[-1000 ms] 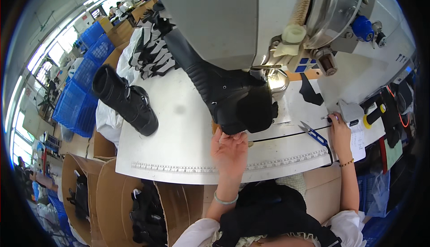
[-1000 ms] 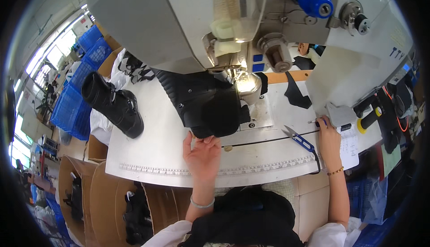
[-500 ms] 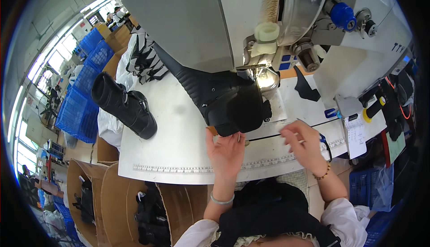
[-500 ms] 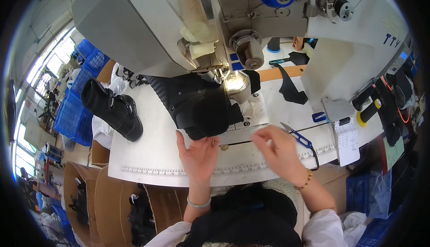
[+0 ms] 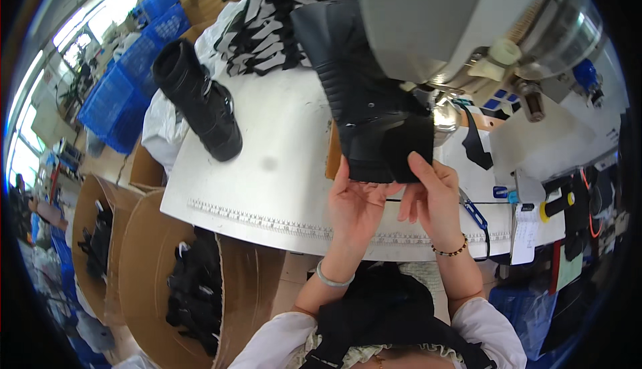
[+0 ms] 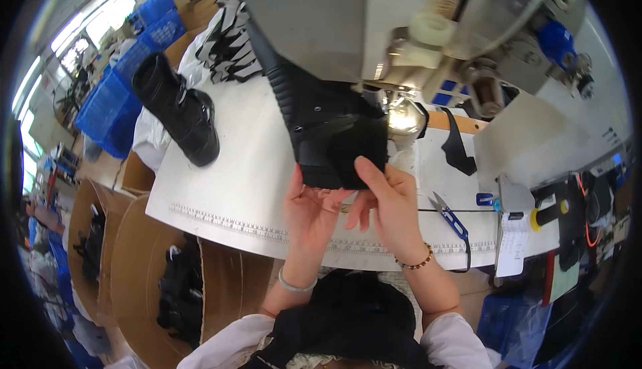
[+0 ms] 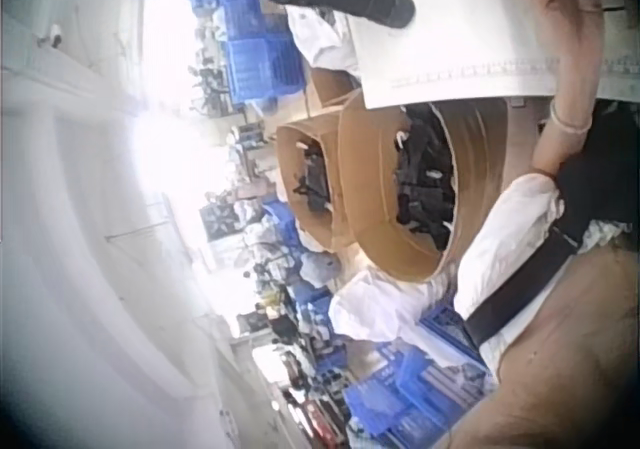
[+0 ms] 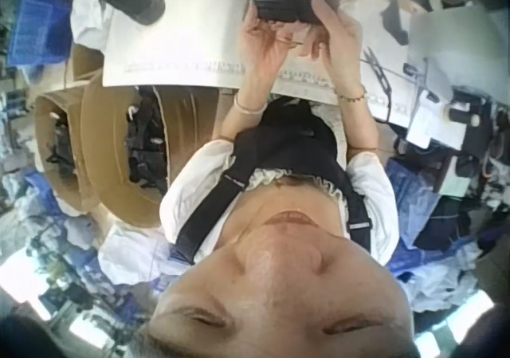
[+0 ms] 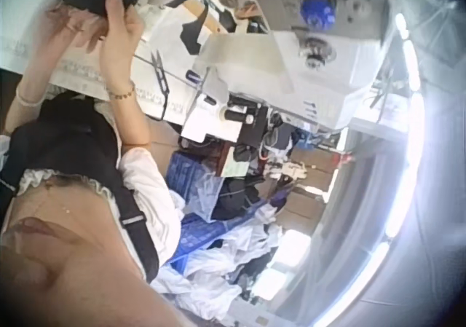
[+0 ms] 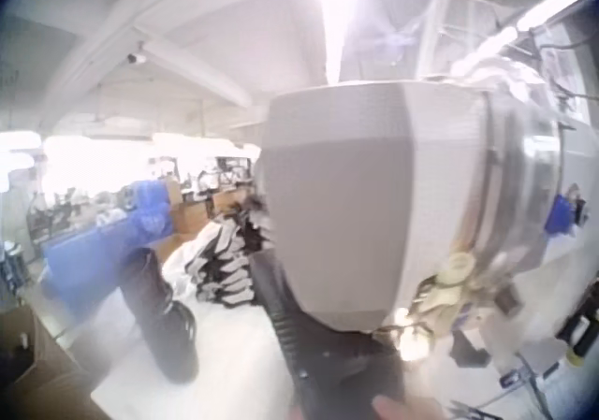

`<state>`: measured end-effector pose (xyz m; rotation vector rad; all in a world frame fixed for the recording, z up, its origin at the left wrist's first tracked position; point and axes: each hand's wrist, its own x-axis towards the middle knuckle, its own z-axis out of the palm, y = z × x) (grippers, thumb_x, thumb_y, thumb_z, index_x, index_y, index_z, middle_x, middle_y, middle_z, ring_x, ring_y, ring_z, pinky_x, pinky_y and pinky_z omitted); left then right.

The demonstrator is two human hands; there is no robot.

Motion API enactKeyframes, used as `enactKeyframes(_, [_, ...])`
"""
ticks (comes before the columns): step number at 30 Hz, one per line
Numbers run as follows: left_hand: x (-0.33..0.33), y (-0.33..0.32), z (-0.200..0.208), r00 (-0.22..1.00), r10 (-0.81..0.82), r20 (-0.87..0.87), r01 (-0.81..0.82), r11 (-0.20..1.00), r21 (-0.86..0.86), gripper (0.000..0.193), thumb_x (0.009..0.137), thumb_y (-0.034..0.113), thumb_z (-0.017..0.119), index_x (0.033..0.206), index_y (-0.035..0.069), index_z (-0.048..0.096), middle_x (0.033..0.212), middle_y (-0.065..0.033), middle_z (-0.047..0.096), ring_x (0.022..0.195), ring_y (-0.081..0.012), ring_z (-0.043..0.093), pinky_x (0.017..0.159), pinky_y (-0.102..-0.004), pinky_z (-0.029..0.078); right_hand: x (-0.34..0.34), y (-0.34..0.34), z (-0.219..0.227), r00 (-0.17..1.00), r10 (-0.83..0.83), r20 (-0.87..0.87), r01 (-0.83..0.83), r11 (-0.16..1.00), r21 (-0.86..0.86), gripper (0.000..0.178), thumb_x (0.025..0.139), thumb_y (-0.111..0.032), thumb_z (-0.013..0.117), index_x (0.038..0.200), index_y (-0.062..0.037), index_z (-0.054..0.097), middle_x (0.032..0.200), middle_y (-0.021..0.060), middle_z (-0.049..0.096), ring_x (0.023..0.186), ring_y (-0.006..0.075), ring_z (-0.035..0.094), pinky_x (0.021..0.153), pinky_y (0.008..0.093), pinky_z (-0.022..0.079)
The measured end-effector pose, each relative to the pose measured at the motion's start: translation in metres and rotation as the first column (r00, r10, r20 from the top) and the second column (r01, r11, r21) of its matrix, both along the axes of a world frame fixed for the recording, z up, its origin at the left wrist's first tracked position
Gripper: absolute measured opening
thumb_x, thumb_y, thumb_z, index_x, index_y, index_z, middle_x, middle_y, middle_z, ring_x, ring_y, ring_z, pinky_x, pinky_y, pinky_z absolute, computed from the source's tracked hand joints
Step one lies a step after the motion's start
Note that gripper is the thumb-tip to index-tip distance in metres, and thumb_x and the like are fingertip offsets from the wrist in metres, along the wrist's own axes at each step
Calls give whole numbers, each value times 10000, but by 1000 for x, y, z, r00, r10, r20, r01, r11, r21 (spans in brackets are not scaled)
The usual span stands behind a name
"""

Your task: The person sews and assembles black boot upper components using an industrial sewing machine.

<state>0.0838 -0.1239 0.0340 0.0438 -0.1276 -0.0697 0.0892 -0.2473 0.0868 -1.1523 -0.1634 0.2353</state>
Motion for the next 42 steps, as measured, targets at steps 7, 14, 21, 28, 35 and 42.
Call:
enactKeyframes(7, [-6, 3, -5, 997, -75, 27, 80, 924, -373, 426, 938, 280, 331, 1236, -14, 411, 1352, -127, 356, 1285, -243, 265, 1084, -373, 165, 1, 9, -2, 992, -112, 57, 119, 981, -155, 313, 891, -272, 497, 777, 12, 562, 569, 138, 595, 302, 153, 493, 241, 188, 286])
enactKeyframes(14, [-9, 9, 3, 992, -124, -20, 110, 938, -329, 420, 926, 276, 365, 1202, -30, 440, 1281, -121, 436, 1246, -233, 317, 1077, -351, 183, 0, 12, -1, 985, -158, 67, 167, 974, -151, 320, 888, -288, 501, 741, -9, 556, 549, 127, 583, 282, 147, 465, 241, 199, 280])
enactKeyframes(21, [-12, 7, 2, 991, -129, -42, 107, 932, -347, 405, 895, 295, 450, 1139, -26, 494, 1271, -117, 446, 1217, -235, 352, 1074, -355, 192, -1, 5, -6, 985, -156, 70, 164, 977, -135, 293, 874, -256, 533, 816, 30, 545, 587, 172, 597, 330, 178, 518, 266, 200, 321])
enactKeyframes(28, [-8, 6, 18, 972, 64, -224, -65, 998, 3, 355, 867, 296, 535, 1100, 28, 519, 1123, -91, 556, 1097, -202, 480, 1027, -352, 310, 2, 4, -6, 988, -150, 22, 151, 980, -128, 316, 844, -283, 588, 745, 9, 517, 567, 136, 586, 382, 160, 546, 305, 202, 343])
enactKeyframes(35, [-1, 4, 23, 947, 33, -320, -43, 999, -23, 313, 851, 284, 558, 1034, 30, 574, 1038, -78, 613, 1015, -197, 550, 941, -338, 412, 4, -15, -24, 715, -368, 594, 686, 533, -495, 455, 681, -411, 732, 762, -12, 530, 570, 68, 537, 444, 108, 471, 424, 228, 387])
enactKeyframes(42, [-7, -15, 37, 893, 241, -380, -118, 940, 319, 287, 856, 295, 556, 916, 19, 604, 916, -74, 640, 872, -176, 577, 772, -290, 455, 20, -19, -22, 997, 9, 76, -23, 983, 184, 300, 791, -266, 658, 852, 5, 544, 689, 51, 584, 499, 90, 545, 455, 211, 452])
